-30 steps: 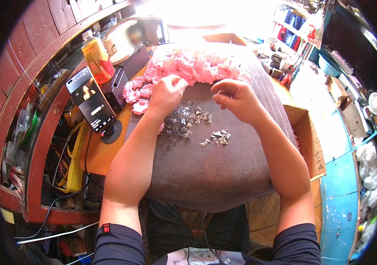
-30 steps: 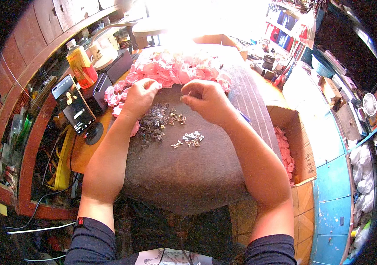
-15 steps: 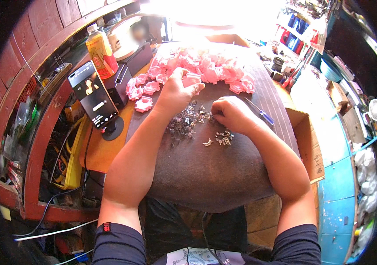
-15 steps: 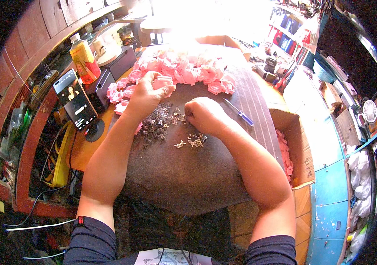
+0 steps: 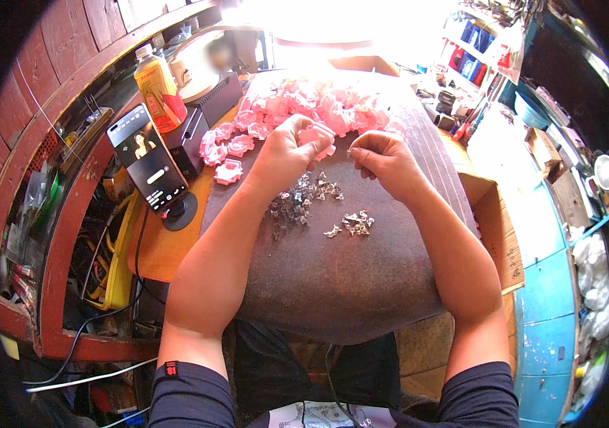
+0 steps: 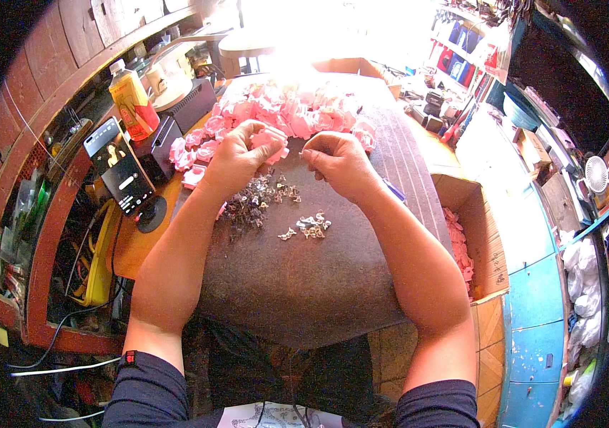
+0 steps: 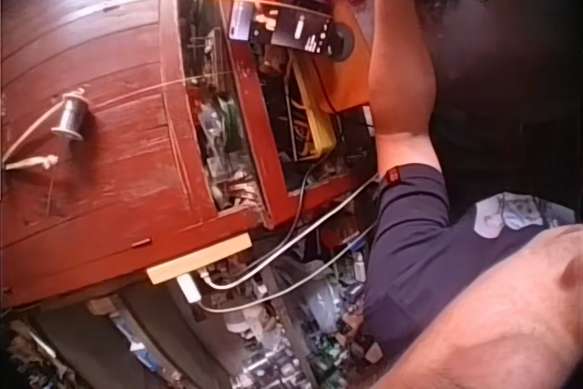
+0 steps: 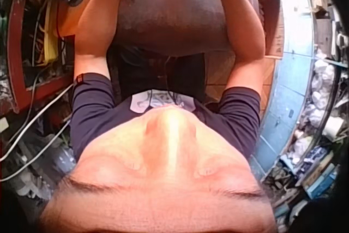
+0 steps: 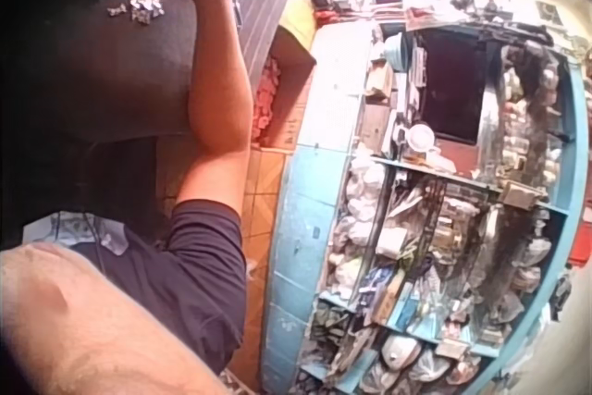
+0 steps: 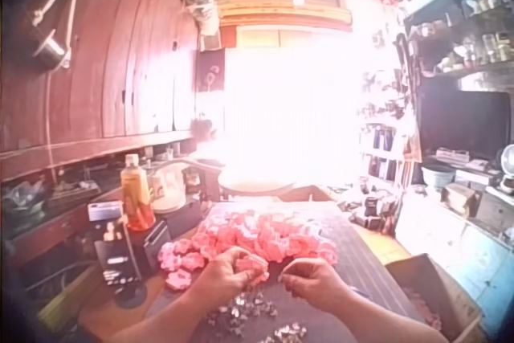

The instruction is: The person repeatedly picks up pink plastic pieces and small metallic components from a workbench, joins them by hand, and places the assembled units back on the table. The process continues with multiple identical units being handled one at a time.

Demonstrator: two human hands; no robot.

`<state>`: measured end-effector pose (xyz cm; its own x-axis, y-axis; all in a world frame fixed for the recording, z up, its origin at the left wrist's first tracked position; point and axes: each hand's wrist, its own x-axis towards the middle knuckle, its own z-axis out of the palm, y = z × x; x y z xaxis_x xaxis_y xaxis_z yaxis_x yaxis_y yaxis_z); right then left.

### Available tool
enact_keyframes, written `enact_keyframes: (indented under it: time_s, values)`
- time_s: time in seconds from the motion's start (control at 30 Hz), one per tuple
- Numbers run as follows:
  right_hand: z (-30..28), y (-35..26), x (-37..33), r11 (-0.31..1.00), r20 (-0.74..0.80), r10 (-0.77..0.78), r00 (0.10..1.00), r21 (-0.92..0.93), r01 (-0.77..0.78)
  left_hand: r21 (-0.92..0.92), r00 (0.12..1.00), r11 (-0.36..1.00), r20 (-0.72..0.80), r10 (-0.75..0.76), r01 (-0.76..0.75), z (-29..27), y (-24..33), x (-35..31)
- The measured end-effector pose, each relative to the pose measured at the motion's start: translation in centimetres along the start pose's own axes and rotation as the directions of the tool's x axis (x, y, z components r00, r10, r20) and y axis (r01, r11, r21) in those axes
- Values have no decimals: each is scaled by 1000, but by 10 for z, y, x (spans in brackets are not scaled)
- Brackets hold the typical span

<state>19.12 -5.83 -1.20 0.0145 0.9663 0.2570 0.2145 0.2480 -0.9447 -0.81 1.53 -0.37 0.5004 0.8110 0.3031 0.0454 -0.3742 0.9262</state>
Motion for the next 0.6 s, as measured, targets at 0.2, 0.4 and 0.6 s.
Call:
enact_keyframes:
  time_s: [0.2,0.4,0.6]
  values:
    - [0,5,1,998,-20,-4,1000,60,5,-80,997,996,65,-36,41,4,2,-3]
    - [2,0,0,997,7,36,999,64,-36,218,949,930,183,258,-295,3,1,-4]
    - [5,-2,-2,995,77,38,996,87,-45,494,928,792,282,243,-358,6,4,-10]
